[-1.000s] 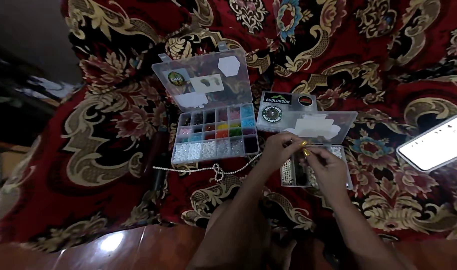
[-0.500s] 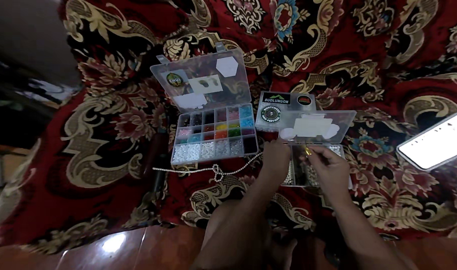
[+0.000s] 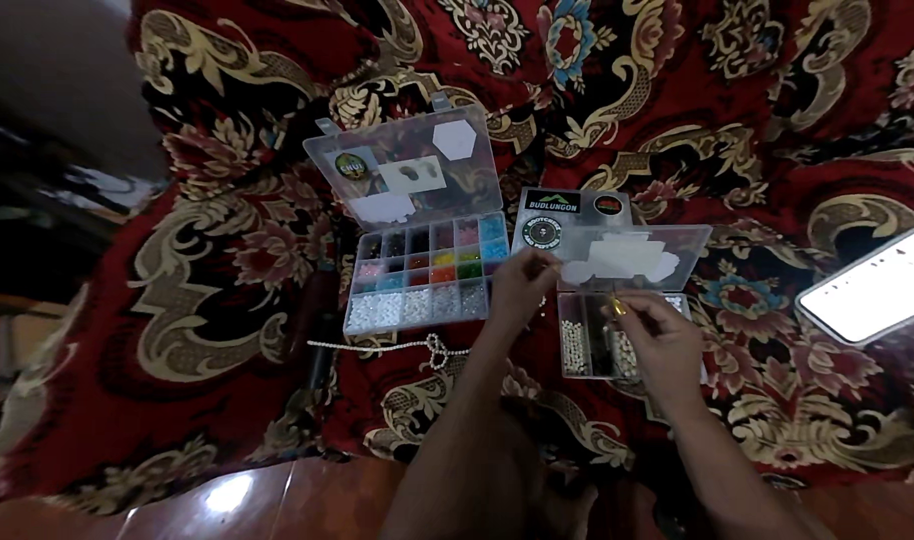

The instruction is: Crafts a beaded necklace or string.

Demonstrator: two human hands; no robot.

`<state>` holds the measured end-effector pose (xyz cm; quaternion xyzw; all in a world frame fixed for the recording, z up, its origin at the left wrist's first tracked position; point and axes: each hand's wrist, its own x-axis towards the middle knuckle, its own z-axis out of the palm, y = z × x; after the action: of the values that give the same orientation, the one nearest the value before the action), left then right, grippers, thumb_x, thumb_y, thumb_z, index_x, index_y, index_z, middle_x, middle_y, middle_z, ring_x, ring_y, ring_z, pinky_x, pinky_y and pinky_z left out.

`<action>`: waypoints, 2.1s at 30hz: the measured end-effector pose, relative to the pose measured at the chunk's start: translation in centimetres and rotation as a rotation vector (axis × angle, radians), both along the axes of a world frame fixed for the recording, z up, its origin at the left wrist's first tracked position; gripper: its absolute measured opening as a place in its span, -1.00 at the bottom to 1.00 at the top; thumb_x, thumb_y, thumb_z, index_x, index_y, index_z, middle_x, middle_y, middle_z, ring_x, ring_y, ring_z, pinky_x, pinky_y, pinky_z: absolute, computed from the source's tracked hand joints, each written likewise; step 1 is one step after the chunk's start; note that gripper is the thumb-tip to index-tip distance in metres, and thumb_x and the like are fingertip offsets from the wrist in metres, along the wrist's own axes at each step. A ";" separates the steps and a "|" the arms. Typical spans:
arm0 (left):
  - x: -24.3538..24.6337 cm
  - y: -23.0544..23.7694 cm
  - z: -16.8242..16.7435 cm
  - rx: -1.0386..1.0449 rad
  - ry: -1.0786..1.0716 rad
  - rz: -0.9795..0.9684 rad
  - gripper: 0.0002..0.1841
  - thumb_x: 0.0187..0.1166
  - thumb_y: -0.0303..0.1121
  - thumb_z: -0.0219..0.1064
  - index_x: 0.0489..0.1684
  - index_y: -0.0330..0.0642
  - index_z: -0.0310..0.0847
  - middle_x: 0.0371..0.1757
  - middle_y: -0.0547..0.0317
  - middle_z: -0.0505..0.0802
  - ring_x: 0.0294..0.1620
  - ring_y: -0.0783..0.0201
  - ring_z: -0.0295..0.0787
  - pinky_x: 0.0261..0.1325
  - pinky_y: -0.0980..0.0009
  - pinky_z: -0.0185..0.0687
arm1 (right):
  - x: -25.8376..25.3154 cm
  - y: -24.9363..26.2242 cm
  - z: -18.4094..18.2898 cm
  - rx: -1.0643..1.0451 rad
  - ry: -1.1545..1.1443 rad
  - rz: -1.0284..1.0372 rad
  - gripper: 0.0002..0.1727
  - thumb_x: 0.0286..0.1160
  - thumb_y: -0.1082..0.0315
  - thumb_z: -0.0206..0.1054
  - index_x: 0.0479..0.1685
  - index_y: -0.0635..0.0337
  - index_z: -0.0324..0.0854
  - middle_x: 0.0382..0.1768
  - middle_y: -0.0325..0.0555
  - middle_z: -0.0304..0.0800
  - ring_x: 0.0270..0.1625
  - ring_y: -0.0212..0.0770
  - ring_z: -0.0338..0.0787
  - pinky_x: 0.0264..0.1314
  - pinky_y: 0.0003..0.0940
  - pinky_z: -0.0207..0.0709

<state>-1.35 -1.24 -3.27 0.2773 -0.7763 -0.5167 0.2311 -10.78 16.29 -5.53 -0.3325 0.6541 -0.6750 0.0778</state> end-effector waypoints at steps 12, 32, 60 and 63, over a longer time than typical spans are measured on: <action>-0.5 0.5 0.4 0.665 0.192 -0.146 -0.86 0.70 -0.54 0.17 -0.01 -0.33 0.66 -0.15 0.22 0.88 -0.16 0.41 0.83 0.03 0.44 0.76 | 0.5 -0.5 -0.4 0.051 -0.021 0.019 -0.84 0.45 0.45 0.36 -0.18 0.33 0.81 -0.32 -0.24 0.87 -0.36 -0.52 0.83 -0.25 -0.64 0.77; -1.3 2.5 -0.3 0.867 0.118 -0.366 -0.79 0.77 -0.51 0.06 -0.15 -0.17 0.64 -0.20 0.36 0.84 -0.22 0.48 0.78 -0.04 0.49 0.75 | 1.0 0.0 0.6 0.038 -0.205 0.105 -0.86 0.46 0.46 0.29 -0.25 0.23 0.78 -0.45 -0.33 0.85 -0.47 -0.48 0.82 -0.34 -0.56 0.77; -0.8 1.6 -0.1 0.664 0.038 -0.415 -0.87 0.57 -0.62 0.29 -0.13 -0.29 0.75 -0.19 0.31 0.87 -0.21 0.49 0.79 0.02 0.48 0.74 | 0.8 0.0 0.6 0.116 -0.204 0.108 -0.85 0.53 0.46 0.28 -0.23 0.27 0.78 -0.47 -0.30 0.85 -0.47 -0.48 0.82 -0.33 -0.58 0.76; -0.8 1.6 -0.4 0.615 0.074 -0.417 -0.87 0.55 -0.61 0.31 -0.15 -0.30 0.77 -0.16 0.29 0.88 -0.17 0.48 0.80 0.04 0.47 0.74 | 0.7 0.0 0.5 0.130 -0.188 0.098 -0.85 0.53 0.46 0.27 -0.25 0.26 0.77 -0.49 -0.32 0.85 -0.48 -0.49 0.81 -0.34 -0.60 0.75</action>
<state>-2.17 0.35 -3.66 0.1506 -0.6158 -0.7715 0.0547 -10.09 16.29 -5.01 -0.2934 0.6694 -0.6547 0.1930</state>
